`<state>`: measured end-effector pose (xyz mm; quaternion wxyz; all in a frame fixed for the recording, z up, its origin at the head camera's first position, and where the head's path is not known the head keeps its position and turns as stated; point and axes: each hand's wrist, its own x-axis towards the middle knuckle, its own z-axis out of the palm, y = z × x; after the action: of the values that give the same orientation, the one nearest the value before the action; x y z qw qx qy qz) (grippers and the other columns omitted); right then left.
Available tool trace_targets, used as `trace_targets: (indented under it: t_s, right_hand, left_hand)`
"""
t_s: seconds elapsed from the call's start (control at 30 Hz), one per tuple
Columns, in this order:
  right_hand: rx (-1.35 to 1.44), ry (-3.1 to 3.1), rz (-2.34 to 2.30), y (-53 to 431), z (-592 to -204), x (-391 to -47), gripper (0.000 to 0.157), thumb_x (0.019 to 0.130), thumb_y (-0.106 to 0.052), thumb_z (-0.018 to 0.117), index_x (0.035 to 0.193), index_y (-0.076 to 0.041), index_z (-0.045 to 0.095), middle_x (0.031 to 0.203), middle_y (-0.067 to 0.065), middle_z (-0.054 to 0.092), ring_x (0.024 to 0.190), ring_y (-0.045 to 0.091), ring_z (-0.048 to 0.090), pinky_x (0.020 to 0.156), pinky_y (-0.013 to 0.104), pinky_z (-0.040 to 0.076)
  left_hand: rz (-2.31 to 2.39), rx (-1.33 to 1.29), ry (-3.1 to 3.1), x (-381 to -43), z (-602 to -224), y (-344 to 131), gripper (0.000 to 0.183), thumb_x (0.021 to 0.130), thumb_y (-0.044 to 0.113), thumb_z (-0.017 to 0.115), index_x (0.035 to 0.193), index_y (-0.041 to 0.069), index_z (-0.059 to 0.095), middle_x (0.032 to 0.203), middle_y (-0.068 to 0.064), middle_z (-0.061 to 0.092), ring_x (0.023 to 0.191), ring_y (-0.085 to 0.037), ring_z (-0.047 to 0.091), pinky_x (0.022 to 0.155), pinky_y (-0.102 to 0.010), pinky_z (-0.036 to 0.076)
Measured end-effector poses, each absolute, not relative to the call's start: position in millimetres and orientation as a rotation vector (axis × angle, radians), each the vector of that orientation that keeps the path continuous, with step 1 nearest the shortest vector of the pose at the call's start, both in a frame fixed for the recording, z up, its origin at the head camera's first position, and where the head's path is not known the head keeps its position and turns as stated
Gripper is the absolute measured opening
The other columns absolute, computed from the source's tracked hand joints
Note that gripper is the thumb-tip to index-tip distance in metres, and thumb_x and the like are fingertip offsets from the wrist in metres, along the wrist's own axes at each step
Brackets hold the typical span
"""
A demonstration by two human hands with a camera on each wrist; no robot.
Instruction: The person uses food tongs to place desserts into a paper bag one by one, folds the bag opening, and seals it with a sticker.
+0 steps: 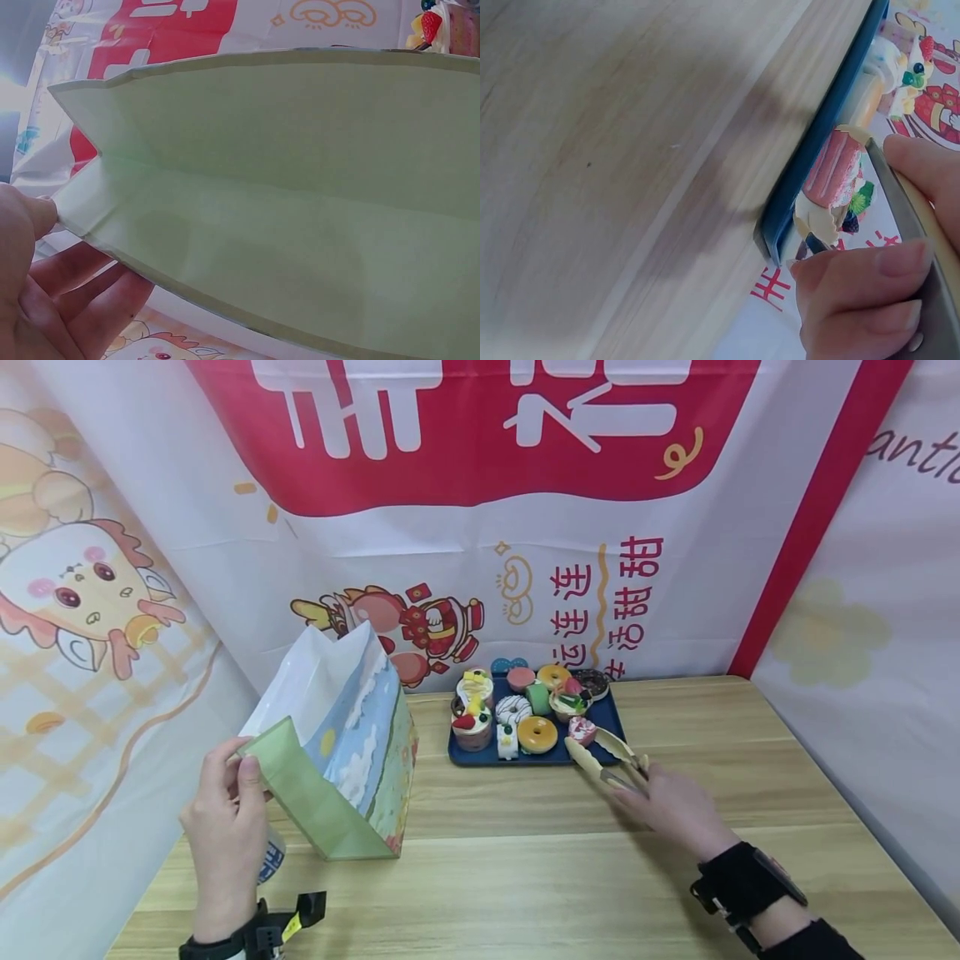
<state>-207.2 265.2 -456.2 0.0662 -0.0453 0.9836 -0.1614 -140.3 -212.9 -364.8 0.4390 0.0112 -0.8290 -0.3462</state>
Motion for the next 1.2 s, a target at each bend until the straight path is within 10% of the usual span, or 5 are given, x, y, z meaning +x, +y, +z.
trace_targets:
  t_s: [1.2]
  right_hand:
    - [-0.327,3.040,-0.572,236,-358,-221,0.083,0.081,-0.070,0.048,0.111,0.007,0.048,0.076,0.012,0.054,0.060,0.021,0.050,0.046,0.030,0.040]
  left_hand:
    - [-0.711,-0.029,-2.051,-142,-372,-217,0.020,0.092,0.004,0.057,0.112,0.000,0.061,0.066,-0.014,0.060,0.051,-0.019,0.046,0.043,-0.034,0.038]
